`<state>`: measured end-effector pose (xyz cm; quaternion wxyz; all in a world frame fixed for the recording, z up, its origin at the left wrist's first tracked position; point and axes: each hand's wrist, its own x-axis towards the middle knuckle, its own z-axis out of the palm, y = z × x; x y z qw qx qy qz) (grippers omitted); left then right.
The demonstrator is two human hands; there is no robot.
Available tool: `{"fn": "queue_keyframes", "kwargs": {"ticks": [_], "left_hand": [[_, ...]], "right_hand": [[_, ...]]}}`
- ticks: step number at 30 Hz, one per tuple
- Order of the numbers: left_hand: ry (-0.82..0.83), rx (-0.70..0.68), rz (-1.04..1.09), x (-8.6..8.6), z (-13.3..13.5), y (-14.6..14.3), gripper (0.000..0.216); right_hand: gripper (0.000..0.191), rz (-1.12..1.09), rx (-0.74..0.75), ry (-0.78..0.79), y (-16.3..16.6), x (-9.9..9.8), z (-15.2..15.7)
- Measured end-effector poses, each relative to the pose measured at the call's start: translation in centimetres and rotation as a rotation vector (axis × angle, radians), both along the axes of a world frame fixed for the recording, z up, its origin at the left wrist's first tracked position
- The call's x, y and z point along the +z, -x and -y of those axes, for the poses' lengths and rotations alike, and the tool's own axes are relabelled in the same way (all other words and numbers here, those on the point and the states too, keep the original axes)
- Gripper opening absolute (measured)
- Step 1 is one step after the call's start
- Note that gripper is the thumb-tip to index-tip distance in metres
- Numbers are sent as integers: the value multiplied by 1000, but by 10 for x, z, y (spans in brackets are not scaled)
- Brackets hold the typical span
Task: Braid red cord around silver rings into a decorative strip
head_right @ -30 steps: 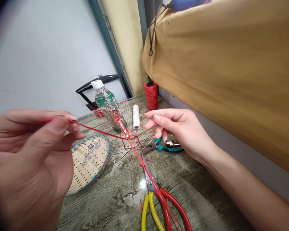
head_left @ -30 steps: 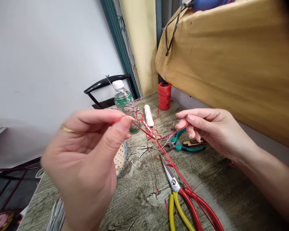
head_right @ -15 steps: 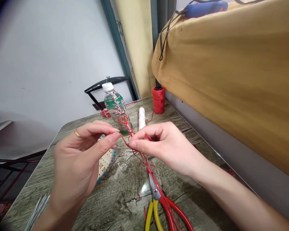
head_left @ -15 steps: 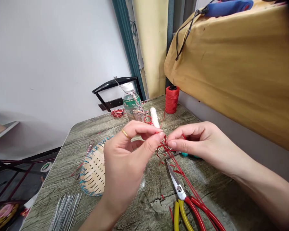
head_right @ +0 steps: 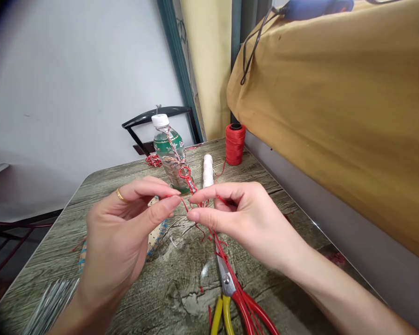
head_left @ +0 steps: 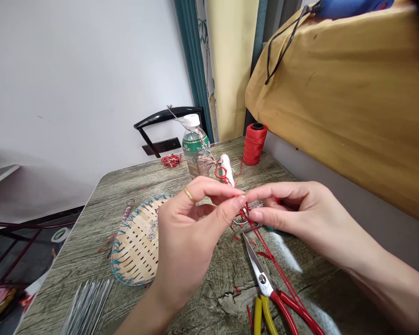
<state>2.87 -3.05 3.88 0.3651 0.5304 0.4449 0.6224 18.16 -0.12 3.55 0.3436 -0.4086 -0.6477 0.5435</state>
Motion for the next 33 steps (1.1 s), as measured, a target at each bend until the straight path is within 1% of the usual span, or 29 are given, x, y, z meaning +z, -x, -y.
{"fn": "queue_keyframes", "kwargs": {"ticks": [5,7,11,14,17,19,23,28,33], "left_hand": [[9,-20,5,0,0,0,14],[30,-4,14,-3,-2,3,11],[146,108,1,-19,-10,12,8],[267,75,-63,-35,-14,15,8],[333,23,-91,-44,-14,13,8],[353,7,-83,-46,-13,11,9],[401,-27,-26,-48,-12,9,9],[432,-75,88,-49,-12,9,14],[472,-110,156,-49,-12,10,15]], "right_hand": [[13,51,-3,-23,0,0,4],[13,65,5,-15,-1,1,2],[17,138,48,29,-1,1,-6],[16,207,83,75,2,0,-10],[16,250,136,108,3,-1,-10],[19,259,163,112,2,-2,-8],[20,271,169,104,-1,-1,-8],[16,249,269,144,2,0,-9],[16,287,216,148,3,-1,-11]]}}
